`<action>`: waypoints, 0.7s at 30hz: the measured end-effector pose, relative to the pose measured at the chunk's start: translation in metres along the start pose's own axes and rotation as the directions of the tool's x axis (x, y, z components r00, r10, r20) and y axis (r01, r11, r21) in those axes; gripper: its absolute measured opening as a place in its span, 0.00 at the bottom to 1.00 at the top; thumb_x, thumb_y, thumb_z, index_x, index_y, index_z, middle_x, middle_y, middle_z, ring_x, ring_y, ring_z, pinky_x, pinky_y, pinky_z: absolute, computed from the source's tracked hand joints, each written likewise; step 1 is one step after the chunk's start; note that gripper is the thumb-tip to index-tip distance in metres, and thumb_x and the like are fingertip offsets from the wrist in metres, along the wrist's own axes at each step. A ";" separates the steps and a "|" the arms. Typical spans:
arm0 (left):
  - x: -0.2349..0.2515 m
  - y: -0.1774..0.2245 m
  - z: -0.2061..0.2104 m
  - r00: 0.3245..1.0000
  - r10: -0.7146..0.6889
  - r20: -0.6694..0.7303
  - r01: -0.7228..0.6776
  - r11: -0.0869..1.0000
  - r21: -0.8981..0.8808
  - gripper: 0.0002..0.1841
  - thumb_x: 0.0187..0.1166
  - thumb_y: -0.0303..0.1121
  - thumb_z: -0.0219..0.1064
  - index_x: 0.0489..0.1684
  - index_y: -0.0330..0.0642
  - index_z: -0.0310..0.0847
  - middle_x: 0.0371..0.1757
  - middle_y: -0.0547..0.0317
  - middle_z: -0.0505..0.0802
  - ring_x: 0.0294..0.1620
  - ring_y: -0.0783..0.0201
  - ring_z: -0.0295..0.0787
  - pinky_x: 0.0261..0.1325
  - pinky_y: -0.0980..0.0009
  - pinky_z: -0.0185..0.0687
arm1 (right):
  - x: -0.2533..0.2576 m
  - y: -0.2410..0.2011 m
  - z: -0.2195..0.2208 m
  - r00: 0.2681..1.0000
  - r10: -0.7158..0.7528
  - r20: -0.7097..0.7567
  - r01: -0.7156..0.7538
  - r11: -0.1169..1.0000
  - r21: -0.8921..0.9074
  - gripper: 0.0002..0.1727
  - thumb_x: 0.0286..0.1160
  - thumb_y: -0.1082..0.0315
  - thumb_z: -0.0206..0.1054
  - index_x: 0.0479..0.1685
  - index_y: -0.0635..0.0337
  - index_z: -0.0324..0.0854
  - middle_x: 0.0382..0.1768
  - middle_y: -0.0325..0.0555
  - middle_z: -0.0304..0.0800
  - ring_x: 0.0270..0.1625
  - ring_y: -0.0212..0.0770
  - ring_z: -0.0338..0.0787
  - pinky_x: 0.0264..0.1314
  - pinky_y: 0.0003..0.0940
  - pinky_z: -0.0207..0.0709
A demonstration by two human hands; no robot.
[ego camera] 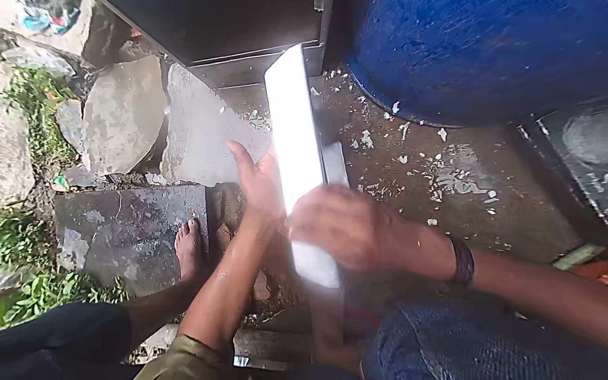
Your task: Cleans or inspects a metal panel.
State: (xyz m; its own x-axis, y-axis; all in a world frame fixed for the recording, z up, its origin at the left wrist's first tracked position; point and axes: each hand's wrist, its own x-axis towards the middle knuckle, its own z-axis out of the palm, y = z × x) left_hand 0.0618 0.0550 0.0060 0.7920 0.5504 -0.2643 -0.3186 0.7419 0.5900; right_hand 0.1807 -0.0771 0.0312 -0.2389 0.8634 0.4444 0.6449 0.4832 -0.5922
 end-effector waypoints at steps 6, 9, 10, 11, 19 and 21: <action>0.004 -0.007 0.001 0.999 -0.018 0.042 0.018 1.000 -0.004 0.55 0.70 0.83 0.18 0.89 0.58 0.62 0.77 0.63 0.84 0.74 0.69 0.81 0.72 0.65 0.80 | 0.024 0.012 -0.012 0.986 -0.089 0.138 0.086 0.996 0.026 0.09 0.80 0.73 0.63 0.45 0.59 0.90 0.49 0.46 0.93 0.61 0.48 0.90 0.64 0.43 0.84; 0.011 -0.012 0.006 0.998 0.041 0.042 -0.039 0.998 -0.044 0.57 0.71 0.81 0.16 0.81 0.52 0.73 0.72 0.59 0.87 0.73 0.67 0.82 0.74 0.61 0.79 | 0.059 0.076 -0.036 0.999 0.039 -0.032 -0.042 0.993 -0.107 0.11 0.77 0.76 0.61 0.40 0.56 0.90 0.48 0.44 0.93 0.63 0.47 0.88 0.66 0.42 0.82; 0.011 -0.014 0.007 0.997 0.033 0.064 -0.030 0.998 -0.048 0.58 0.70 0.81 0.14 0.86 0.51 0.66 0.76 0.57 0.84 0.76 0.66 0.80 0.76 0.61 0.77 | 0.066 0.093 -0.044 0.993 0.086 -0.086 -0.098 0.983 -0.154 0.12 0.80 0.75 0.60 0.41 0.56 0.91 0.50 0.44 0.94 0.65 0.47 0.87 0.71 0.41 0.78; 0.011 -0.015 0.008 0.996 0.027 0.085 -0.022 0.998 -0.057 0.59 0.69 0.82 0.12 0.90 0.51 0.61 0.79 0.56 0.82 0.79 0.65 0.77 0.78 0.60 0.75 | 0.070 0.102 -0.049 0.984 0.126 -0.125 -0.147 0.973 -0.177 0.13 0.81 0.72 0.60 0.42 0.55 0.93 0.51 0.43 0.94 0.66 0.47 0.86 0.73 0.40 0.76; 0.007 0.001 -0.006 0.999 0.019 0.027 -0.020 0.999 0.028 0.59 0.67 0.82 0.12 0.91 0.53 0.58 0.78 0.58 0.82 0.76 0.66 0.80 0.73 0.64 0.79 | -0.003 -0.020 0.011 0.977 -0.174 0.123 0.154 0.975 0.161 0.10 0.84 0.73 0.58 0.41 0.62 0.87 0.44 0.49 0.93 0.57 0.49 0.91 0.65 0.43 0.83; 0.005 0.001 0.001 1.000 0.000 -0.019 0.002 0.996 0.086 0.59 0.66 0.83 0.12 0.89 0.56 0.61 0.75 0.61 0.85 0.71 0.69 0.84 0.69 0.66 0.82 | -0.008 -0.020 0.014 0.953 -0.279 0.118 0.242 0.935 0.259 0.11 0.83 0.74 0.58 0.39 0.62 0.88 0.44 0.49 0.94 0.57 0.50 0.91 0.66 0.43 0.83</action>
State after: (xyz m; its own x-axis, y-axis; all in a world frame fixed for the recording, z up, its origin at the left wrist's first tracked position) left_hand 0.0665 0.0582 0.0062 0.7821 0.5573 -0.2788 -0.2714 0.7073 0.6528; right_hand 0.1594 -0.0916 0.0300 -0.4930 0.7052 0.5096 0.3576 0.6982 -0.6202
